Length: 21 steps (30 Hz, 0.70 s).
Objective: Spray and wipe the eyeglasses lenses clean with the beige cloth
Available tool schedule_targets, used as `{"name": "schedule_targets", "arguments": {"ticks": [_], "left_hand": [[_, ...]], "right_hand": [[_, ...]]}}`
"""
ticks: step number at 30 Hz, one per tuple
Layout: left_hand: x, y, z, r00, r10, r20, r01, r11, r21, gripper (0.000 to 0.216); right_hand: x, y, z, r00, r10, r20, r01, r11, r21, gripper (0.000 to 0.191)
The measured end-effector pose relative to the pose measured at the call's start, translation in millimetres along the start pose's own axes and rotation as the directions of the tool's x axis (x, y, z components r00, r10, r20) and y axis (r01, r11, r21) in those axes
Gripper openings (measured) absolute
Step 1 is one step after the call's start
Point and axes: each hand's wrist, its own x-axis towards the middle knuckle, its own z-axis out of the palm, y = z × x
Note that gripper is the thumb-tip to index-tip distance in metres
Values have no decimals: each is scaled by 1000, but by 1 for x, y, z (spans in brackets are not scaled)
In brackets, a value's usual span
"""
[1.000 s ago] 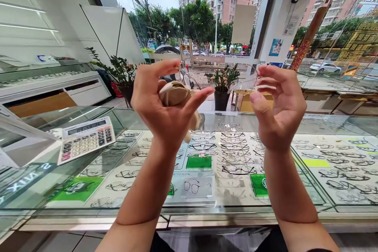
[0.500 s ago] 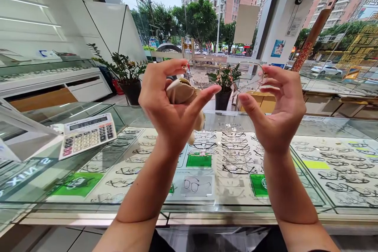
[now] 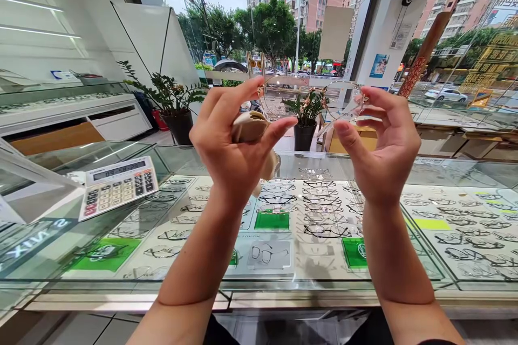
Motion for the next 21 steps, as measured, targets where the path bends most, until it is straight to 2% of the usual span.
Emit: {"name": "schedule_targets", "arguments": {"ticks": [6, 13, 21], "left_hand": [[-1, -1, 0, 1000, -16, 5, 16, 1000, 14, 49], [-1, 0, 0, 999, -38, -12, 39, 995, 91, 52], [-1, -1, 1, 999, -45, -19, 46, 998, 37, 54]], "right_hand": [[1, 2, 1, 999, -46, -28, 46, 999, 9, 51], [2, 2, 2, 999, -29, -38, 31, 998, 60, 52], [1, 1, 2, 998, -53, -45, 53, 999, -1, 51]]}}
